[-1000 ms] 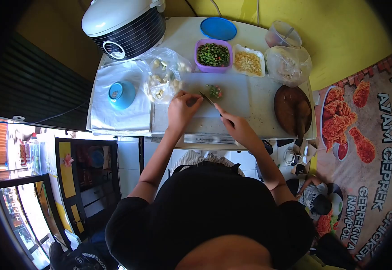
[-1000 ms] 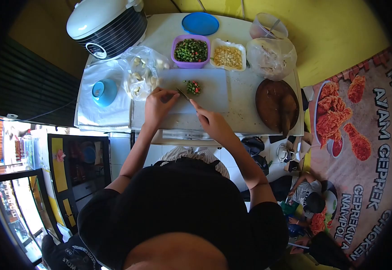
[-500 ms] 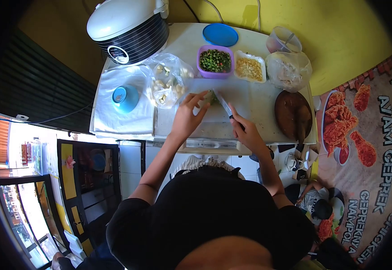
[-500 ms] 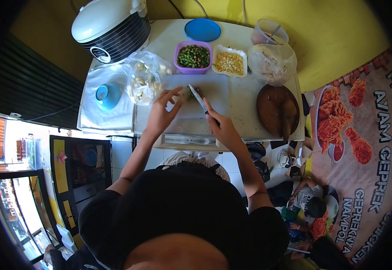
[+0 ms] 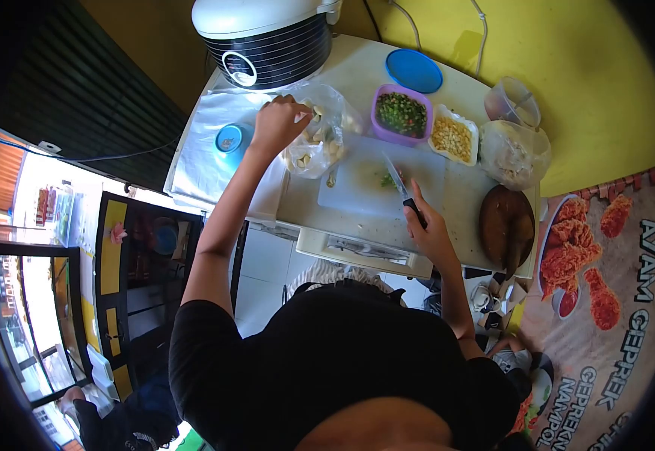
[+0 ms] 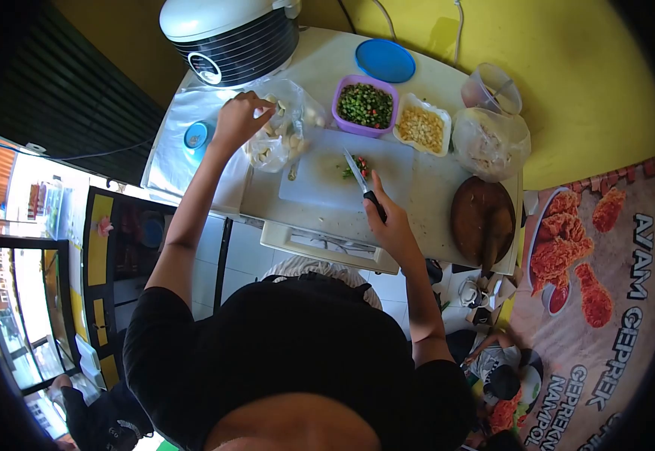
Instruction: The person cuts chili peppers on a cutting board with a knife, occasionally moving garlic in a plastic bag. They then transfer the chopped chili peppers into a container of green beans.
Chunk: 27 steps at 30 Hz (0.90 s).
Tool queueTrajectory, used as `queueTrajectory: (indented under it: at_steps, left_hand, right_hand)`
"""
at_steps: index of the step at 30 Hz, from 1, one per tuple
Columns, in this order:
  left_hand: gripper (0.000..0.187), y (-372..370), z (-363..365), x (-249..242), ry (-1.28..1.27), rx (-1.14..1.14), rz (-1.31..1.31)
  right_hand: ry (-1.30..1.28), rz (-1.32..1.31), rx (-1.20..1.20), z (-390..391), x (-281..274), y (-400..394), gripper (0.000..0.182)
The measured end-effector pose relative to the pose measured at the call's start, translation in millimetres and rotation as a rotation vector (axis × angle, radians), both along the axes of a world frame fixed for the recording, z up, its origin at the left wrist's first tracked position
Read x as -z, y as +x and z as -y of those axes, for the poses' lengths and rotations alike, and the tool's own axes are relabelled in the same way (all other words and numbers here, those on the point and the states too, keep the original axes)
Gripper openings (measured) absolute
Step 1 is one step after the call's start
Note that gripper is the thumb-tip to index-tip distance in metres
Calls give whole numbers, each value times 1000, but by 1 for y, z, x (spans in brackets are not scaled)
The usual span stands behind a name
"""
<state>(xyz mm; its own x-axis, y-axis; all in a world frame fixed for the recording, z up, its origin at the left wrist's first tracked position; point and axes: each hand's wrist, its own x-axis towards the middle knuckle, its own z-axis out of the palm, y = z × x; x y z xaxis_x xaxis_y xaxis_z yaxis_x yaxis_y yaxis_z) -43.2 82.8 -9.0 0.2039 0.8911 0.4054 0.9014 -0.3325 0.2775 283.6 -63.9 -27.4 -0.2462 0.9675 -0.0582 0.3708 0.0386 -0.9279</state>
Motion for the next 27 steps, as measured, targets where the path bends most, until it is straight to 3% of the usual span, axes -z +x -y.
queueTrajectory:
  at_steps: [3,6,13,17,27]
  left_hand:
    - [13,-2,-16,15,2,14,-90]
    - [15,-1,-19,12,-40,156,48]
    - [16,9,-19,5,-74,53,-9]
    - [18,7,-28,22,11,61,-53]
    - [15,-4,-12,6,-33,136,-109]
  right_hand:
    - [-41,44,-8,-5,-6,-5,59]
    - [-66,43,5,-10,-7,-8,61]
    - [-57,57,-12,-18,-7,-6,61]
    - [-56,45,-31,-23,-6,-8,60]
    - [-95,46,-28,-26,-12,-6,59]
